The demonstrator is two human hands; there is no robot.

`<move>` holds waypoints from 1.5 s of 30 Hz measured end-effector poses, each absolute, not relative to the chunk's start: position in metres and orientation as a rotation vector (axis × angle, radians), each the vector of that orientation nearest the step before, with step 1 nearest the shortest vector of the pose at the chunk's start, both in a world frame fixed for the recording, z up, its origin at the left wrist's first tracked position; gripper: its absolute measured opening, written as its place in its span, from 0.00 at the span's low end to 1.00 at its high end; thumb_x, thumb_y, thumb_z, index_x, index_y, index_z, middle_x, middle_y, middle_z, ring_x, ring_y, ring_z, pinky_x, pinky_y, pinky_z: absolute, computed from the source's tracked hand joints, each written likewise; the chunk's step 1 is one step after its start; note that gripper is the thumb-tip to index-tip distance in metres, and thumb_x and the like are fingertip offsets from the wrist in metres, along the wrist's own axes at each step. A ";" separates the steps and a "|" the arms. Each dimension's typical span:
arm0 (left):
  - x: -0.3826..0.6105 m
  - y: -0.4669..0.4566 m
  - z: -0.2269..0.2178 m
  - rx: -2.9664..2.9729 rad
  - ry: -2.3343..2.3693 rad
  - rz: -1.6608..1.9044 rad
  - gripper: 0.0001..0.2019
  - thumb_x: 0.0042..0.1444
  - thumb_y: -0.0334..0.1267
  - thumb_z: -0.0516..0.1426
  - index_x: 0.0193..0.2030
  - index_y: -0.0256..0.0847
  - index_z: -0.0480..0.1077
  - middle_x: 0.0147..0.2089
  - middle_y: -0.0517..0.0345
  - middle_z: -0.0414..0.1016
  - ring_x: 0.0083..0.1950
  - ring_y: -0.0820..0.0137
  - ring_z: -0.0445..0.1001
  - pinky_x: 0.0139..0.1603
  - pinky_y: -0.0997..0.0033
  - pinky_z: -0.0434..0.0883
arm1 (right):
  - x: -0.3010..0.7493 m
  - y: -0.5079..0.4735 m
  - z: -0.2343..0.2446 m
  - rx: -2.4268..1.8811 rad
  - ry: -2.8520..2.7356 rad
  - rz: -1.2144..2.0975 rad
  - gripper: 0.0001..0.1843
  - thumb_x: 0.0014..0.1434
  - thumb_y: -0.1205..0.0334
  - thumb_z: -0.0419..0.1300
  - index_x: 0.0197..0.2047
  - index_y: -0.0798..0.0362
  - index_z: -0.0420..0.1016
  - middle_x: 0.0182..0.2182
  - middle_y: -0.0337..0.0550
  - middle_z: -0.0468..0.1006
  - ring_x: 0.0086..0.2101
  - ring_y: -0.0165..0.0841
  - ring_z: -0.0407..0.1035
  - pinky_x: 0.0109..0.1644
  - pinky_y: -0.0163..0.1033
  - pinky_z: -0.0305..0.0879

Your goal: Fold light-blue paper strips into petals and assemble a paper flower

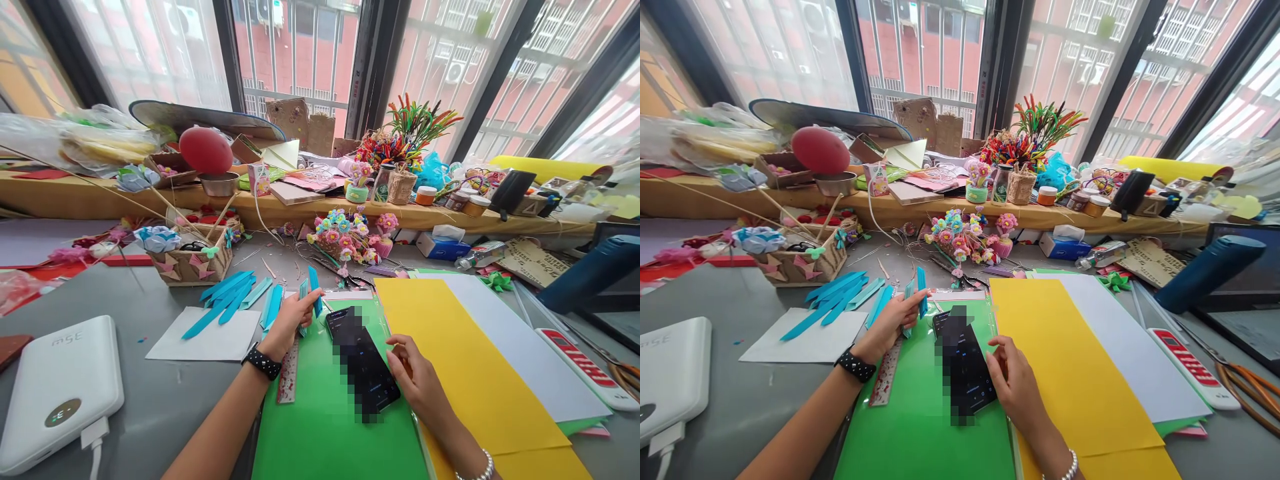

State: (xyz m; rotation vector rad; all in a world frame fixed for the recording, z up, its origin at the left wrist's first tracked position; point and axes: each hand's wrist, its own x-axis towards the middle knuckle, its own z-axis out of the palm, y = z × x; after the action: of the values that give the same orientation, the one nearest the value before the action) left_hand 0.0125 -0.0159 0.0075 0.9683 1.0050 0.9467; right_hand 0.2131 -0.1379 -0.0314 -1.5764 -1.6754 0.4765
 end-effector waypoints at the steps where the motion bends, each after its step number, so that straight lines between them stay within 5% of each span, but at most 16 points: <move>1: 0.012 -0.016 0.007 0.971 1.004 0.949 0.16 0.38 0.47 0.59 0.25 0.37 0.61 0.14 0.74 0.44 0.14 0.85 0.43 0.13 0.81 0.43 | 0.213 -0.138 -0.031 -1.560 -1.705 0.497 0.10 0.58 0.57 0.45 0.40 0.52 0.59 0.20 0.35 0.64 0.21 0.29 0.62 0.25 0.33 0.61; 9: 0.012 -0.015 0.006 0.981 0.998 0.945 0.16 0.38 0.47 0.59 0.22 0.38 0.58 0.14 0.74 0.44 0.14 0.84 0.43 0.13 0.81 0.43 | 0.211 -0.142 -0.017 -1.512 -1.703 0.495 0.10 0.58 0.59 0.44 0.38 0.52 0.62 0.20 0.36 0.67 0.23 0.29 0.65 0.29 0.34 0.63; 14: 0.013 -0.014 0.005 0.971 0.998 0.961 0.16 0.38 0.46 0.59 0.21 0.38 0.59 0.14 0.74 0.44 0.14 0.84 0.43 0.13 0.81 0.43 | 0.209 -0.133 -0.012 -1.471 -1.787 0.398 0.10 0.57 0.60 0.46 0.40 0.52 0.62 0.34 0.44 0.72 0.36 0.33 0.68 0.39 0.38 0.66; 19: 0.013 -0.015 0.004 0.969 0.987 0.963 0.14 0.39 0.45 0.59 0.24 0.37 0.61 0.14 0.74 0.43 0.14 0.85 0.43 0.13 0.82 0.43 | 0.205 -0.114 -0.013 -1.374 -1.930 0.315 0.13 0.56 0.65 0.47 0.46 0.51 0.60 0.45 0.44 0.68 0.49 0.35 0.60 0.52 0.44 0.58; 25: 0.013 -0.015 0.003 0.992 0.990 0.953 0.16 0.40 0.46 0.59 0.22 0.38 0.57 0.15 0.73 0.45 0.14 0.85 0.44 0.13 0.82 0.44 | 0.201 -0.109 -0.022 -1.362 -2.018 0.300 0.15 0.55 0.64 0.48 0.47 0.50 0.57 0.50 0.44 0.65 0.54 0.36 0.53 0.55 0.47 0.54; 45: 0.012 -0.016 0.002 1.050 0.984 0.949 0.17 0.41 0.48 0.58 0.22 0.39 0.55 0.16 0.73 0.44 0.15 0.84 0.44 0.14 0.81 0.45 | 0.203 -0.112 -0.025 -1.343 -2.074 0.194 0.12 0.55 0.66 0.47 0.43 0.48 0.62 0.46 0.40 0.71 0.53 0.37 0.55 0.57 0.54 0.46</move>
State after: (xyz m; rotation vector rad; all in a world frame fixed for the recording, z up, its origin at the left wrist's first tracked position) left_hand 0.0118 -0.0159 0.0023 1.0502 0.9841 0.9493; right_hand 0.2033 -0.1124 -0.0253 -1.3432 -2.0736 0.1944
